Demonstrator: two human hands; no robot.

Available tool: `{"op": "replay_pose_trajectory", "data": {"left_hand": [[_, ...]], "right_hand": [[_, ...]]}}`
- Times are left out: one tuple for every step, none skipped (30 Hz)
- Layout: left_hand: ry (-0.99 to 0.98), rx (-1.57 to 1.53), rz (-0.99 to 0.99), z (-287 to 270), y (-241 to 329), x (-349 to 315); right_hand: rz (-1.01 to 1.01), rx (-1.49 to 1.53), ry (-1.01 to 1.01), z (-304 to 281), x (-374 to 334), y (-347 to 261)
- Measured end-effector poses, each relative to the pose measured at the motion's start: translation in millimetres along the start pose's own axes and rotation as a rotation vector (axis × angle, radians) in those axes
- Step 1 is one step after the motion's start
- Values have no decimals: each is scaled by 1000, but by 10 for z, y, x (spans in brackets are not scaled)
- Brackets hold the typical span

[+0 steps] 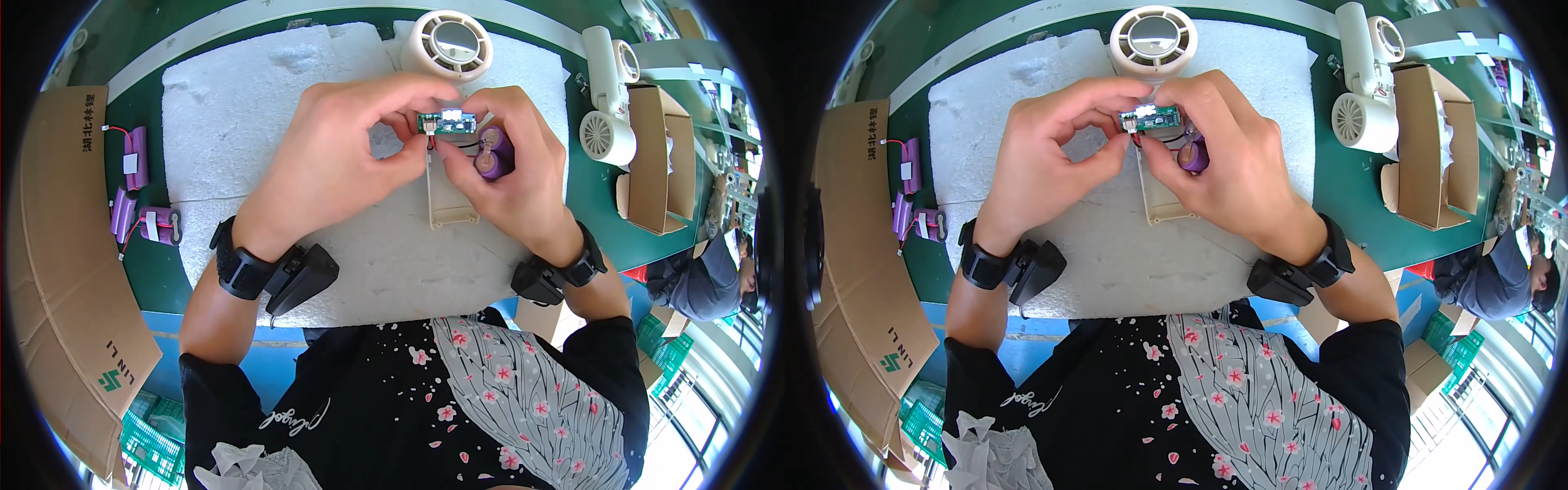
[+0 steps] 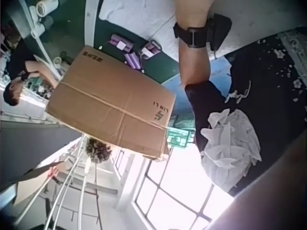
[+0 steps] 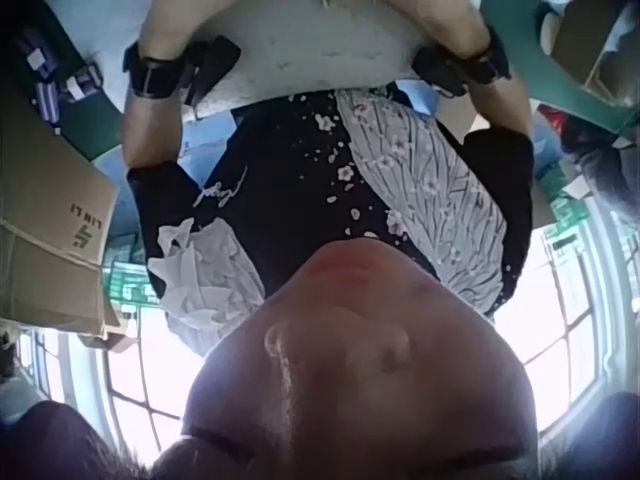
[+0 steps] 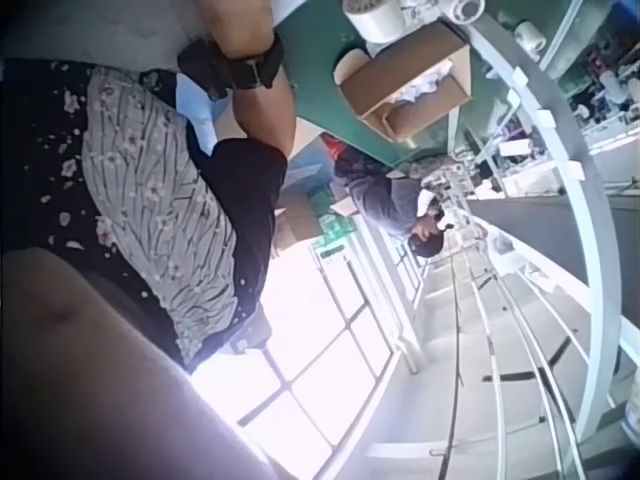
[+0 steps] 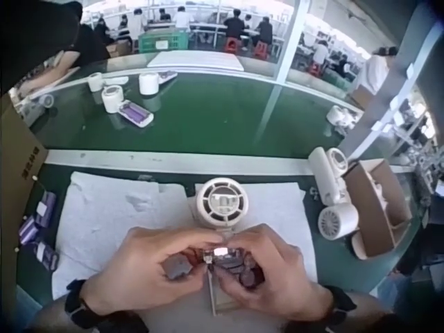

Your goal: The person assembles a handheld fan by connecting a circuit board to the housing, inserting batteries, and pressing the components together before repeating the process with a second unit.

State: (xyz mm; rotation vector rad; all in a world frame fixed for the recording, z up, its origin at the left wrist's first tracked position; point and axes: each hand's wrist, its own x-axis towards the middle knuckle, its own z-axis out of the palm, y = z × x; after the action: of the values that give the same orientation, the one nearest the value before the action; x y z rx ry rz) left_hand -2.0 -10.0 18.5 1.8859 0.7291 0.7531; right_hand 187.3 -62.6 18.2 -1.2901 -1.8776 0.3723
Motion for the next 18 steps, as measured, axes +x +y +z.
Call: {"op": "replay_pose_trajectory", "data": {"left_hand": [[21, -41, -37, 11, -1, -1], [23, -43, -37, 13, -13, -1], [29, -55, -3, 11, -32, 2], [35, -68, 32, 8, -52, 5], [41, -80, 66, 7, -64, 4], [42, -80, 66, 6, -71, 0], [49, -91, 46, 5, -77, -4], [56, -102, 27, 4, -81, -7], [62, -112, 8, 5, -84, -8], [62, -112, 9, 7, -83, -8], [72, -100, 9, 11, -79, -10], [81, -87, 10, 16, -76, -12], [91, -74, 10, 19, -74, -13], [91, -74, 10, 19, -73, -13], [96, -24, 32, 16, -69, -12], [101, 26, 55, 12, -63, -9], [106, 76, 77, 10, -60, -8], [106, 76, 77, 15, -56, -9]], "right_hand": [[-1, -1, -2, -2, 2, 8], [-15, -20, 5, -4, 2, 20], [-30, -40, 13, -7, 1, 31], [-44, -59, 20, -10, 1, 37], [-44, -59, 19, -13, 2, 39], [-35, -63, 19, -12, 3, 41], [-26, -66, 20, -11, 3, 42], [-16, -70, 22, -11, 2, 44], [-16, -70, 22, -10, 1, 47], [-16, -75, 25, -8, -1, 52], [-16, -80, 28, -7, -4, 56], [-15, -85, 30, -6, -6, 57], [-15, -85, 30, -9, -3, 48], [1, -95, 30, -13, 6, 29], [16, -105, 29, -17, 14, 9], [31, -115, 29, -20, 19, -1], [31, -115, 29, -17, 19, 12], [-10, -117, 39, -12, 18, 40]]}}
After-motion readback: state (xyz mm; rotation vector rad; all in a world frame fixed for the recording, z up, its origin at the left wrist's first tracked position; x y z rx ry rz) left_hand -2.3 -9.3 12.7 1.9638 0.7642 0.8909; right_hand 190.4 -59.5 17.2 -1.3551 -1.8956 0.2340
